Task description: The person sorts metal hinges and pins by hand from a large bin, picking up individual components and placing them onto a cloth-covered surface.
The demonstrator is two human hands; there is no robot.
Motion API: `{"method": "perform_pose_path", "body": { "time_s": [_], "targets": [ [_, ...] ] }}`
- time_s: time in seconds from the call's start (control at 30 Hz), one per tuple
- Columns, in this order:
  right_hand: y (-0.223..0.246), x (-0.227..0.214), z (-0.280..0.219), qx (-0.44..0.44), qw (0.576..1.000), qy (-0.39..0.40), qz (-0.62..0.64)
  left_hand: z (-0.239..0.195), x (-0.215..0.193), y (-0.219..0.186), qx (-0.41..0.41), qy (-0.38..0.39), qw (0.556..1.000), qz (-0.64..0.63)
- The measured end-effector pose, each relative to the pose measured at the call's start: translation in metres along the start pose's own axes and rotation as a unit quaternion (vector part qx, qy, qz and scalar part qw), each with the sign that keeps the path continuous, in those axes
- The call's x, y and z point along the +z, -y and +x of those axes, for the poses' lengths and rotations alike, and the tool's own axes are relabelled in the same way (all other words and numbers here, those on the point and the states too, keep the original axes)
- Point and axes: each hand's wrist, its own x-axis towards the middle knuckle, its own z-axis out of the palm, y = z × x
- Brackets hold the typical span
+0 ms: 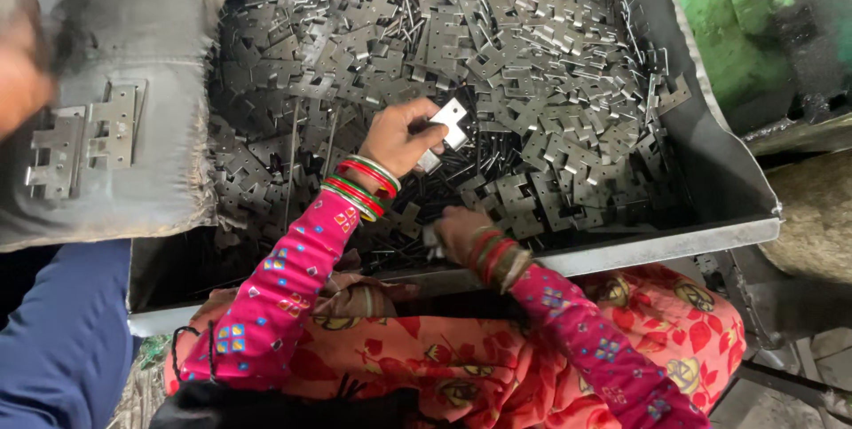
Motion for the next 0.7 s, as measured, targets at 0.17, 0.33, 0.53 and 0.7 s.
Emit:
{"method": "perform_pose_path", "body": {
  "time_s": [0.17, 0.33, 0.53, 0.7],
  "targets": [
    [-0.023, 0.008, 0.0, -0.051, 0.996, -0.008, 0.067, 0.002, -0.006, 0.001, -0.043, -0.004, 0.998, -0.051],
    [-0.079, -0.024, -0.045, -0.046, 0.773, -0.232, 0.588, 0.012, -0.002, -0.001, -0.025, -0.036, 0.979, -0.2],
    [-0.076, -0.051, -0.07, 0.106, 0.5, -0.193, 0.837, -0.005, 0.041, -0.001, -0.156, 0.029, 0.967, -0.199],
    [-0.045, -0.025, -0.062, 0.118, 0.509, -0.172, 0.835, -0.059, 0.111, 0.011, 0.058, 0.043, 0.985, 0.154]
  ]
}}
